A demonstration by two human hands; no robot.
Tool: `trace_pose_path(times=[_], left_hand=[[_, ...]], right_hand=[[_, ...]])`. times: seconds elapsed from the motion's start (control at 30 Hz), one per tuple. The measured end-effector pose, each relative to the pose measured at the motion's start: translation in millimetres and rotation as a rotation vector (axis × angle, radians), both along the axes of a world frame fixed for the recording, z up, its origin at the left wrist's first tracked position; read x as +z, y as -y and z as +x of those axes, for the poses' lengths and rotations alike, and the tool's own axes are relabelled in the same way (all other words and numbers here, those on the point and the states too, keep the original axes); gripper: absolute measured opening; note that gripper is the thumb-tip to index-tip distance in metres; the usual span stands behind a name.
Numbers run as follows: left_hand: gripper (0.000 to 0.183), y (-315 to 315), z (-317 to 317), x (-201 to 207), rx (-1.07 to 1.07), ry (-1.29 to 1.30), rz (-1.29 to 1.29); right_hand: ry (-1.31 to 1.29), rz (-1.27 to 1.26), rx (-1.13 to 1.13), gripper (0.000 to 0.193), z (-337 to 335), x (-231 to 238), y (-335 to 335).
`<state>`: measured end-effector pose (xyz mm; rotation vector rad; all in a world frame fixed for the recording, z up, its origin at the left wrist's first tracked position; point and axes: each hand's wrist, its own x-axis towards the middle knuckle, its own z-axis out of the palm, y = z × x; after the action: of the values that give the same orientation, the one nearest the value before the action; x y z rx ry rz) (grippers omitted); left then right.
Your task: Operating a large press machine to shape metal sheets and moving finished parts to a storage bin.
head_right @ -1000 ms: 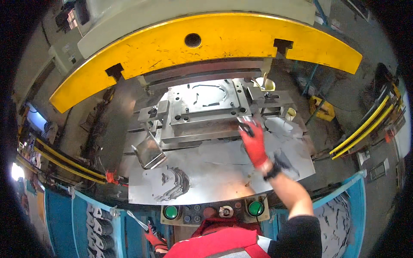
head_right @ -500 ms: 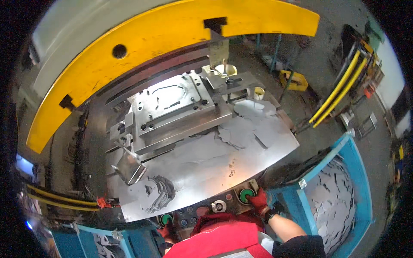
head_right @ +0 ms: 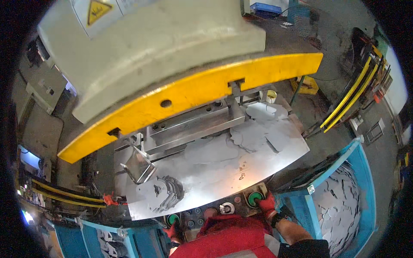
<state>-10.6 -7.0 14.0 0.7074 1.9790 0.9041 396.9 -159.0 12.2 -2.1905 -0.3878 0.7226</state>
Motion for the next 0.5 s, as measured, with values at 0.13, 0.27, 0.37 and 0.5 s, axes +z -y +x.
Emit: trace_pose_path(times=[0.13,0.27,0.37,0.5], left_hand=[[0.105,1.1,10.4,7.3,0.077,0.054,0.025],[0.100,-0.3,19.0,6.9,0.056,0.145,0.139],[0.087,2.0,7.0,-16.4,0.251,0.304,0.105],[0.044,26.1,-64.0,-58.2,0.131,0.386,0.259]], right_hand=[[0.062,-0.104,0.005,0.088,3.3,-29.5,8.2],[0.070,-0.118,0.015,0.097,7.2,-47.7,11.1],[0.011,-0.252,0.070,0.099,16.7,-4.2,-0.7],[-0.062,-0.210,0.711,0.063,78.8,13.6,-8.3]])
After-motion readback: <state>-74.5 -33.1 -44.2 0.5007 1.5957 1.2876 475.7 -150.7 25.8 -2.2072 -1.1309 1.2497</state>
